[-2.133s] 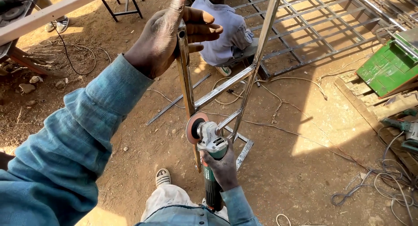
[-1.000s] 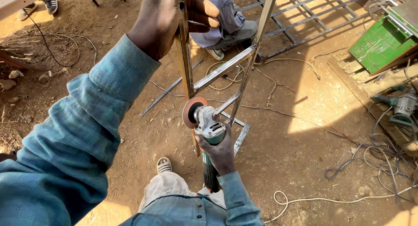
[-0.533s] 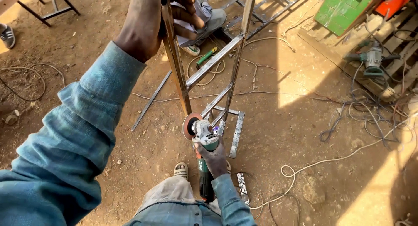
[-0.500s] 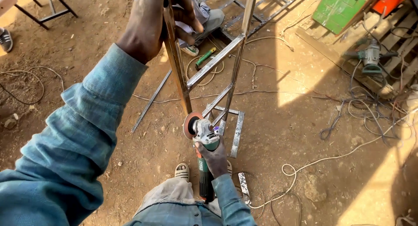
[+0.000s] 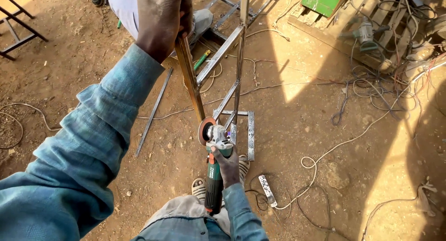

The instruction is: Using an angle grinder to smooth the welded joints of a metal frame in an outdoor workshop.

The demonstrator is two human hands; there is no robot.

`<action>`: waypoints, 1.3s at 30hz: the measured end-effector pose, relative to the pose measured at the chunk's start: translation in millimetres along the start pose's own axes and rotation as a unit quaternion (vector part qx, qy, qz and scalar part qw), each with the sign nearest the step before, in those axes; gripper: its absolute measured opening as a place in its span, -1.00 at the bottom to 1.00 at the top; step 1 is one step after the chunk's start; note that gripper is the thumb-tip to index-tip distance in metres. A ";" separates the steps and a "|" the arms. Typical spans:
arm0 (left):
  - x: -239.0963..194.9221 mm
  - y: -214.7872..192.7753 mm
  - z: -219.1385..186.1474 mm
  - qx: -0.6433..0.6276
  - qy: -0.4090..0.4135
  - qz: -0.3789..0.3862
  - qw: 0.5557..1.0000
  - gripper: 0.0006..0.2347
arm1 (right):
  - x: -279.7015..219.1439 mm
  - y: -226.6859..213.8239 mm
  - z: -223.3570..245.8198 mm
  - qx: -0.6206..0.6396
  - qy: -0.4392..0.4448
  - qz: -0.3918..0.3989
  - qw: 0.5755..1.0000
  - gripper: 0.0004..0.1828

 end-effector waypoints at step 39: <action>2.5 -42.7 41.1 -0.027 -0.048 -0.182 0.982 -0.74 | 0.7 32.8 54.7 0.016 0.032 0.037 0.999 -0.33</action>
Point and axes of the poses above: each hand's wrist, its own x-axis towards the middle knuckle, its own y-axis out of the palm, z = x × y, the point moved 3 cm from there along x, towards the middle knuckle, and after that the axes turned 8 degrees about y, right-handed, at the moved point
